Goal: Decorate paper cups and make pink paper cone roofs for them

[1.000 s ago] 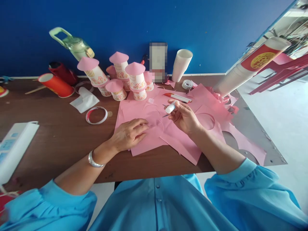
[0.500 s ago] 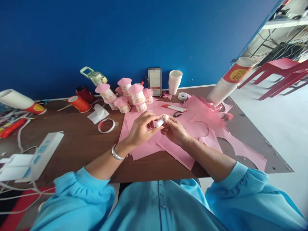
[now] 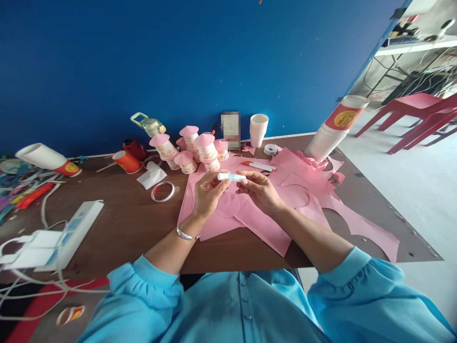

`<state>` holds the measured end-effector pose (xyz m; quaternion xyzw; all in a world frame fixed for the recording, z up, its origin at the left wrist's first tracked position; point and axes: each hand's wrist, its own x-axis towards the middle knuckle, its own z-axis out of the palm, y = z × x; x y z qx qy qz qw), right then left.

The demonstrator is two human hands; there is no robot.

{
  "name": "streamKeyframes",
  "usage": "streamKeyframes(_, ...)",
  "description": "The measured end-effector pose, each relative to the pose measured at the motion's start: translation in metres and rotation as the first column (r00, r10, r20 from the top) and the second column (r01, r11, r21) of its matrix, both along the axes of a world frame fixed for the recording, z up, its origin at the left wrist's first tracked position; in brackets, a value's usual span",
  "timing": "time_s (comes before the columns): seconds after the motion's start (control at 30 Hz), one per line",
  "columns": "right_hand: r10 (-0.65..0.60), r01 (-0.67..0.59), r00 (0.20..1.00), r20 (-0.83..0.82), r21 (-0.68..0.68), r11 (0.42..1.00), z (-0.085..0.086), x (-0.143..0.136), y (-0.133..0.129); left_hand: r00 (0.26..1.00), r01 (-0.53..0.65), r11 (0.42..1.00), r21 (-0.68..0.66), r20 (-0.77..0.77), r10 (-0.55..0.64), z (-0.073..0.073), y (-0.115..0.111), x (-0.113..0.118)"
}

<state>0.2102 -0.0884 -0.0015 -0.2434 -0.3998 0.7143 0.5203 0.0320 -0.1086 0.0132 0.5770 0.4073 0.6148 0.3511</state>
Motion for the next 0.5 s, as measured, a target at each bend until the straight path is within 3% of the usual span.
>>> streamKeyframes(0.1, -0.046, 0.045, 0.998, 0.046, 0.035, 0.998, -0.003, -0.001, 0.001, 0.997, 0.028, 0.997, -0.072, 0.070, -0.023, 0.001, 0.001, 0.000)
streamKeyframes(0.2, -0.013, 0.011, 0.997, 0.077, 0.017, 1.000, -0.003, -0.001, 0.001, 0.997, 0.040, 0.994, -0.099, 0.072, -0.033, -0.001, 0.002, -0.002)
streamKeyframes(0.3, 0.011, -0.010, 0.994, 0.113, -0.006, 1.000, -0.002, 0.001, 0.002, 0.997, 0.046, 0.994, -0.103, 0.066, -0.039, -0.003, 0.003, -0.006)
streamKeyframes(0.43, -0.107, 0.105, 0.986, 0.126, 0.025, 0.994, -0.002, 0.006, 0.006, 0.999, 0.018, 0.996, -0.089, 0.039, -0.014, -0.003, 0.006, -0.012)
streamKeyframes(0.5, -0.065, 0.065, 0.989, 0.129, 0.006, 0.998, -0.002, 0.007, 0.007, 0.999, 0.023, 0.997, -0.075, 0.029, -0.021, -0.003, 0.007, -0.014)
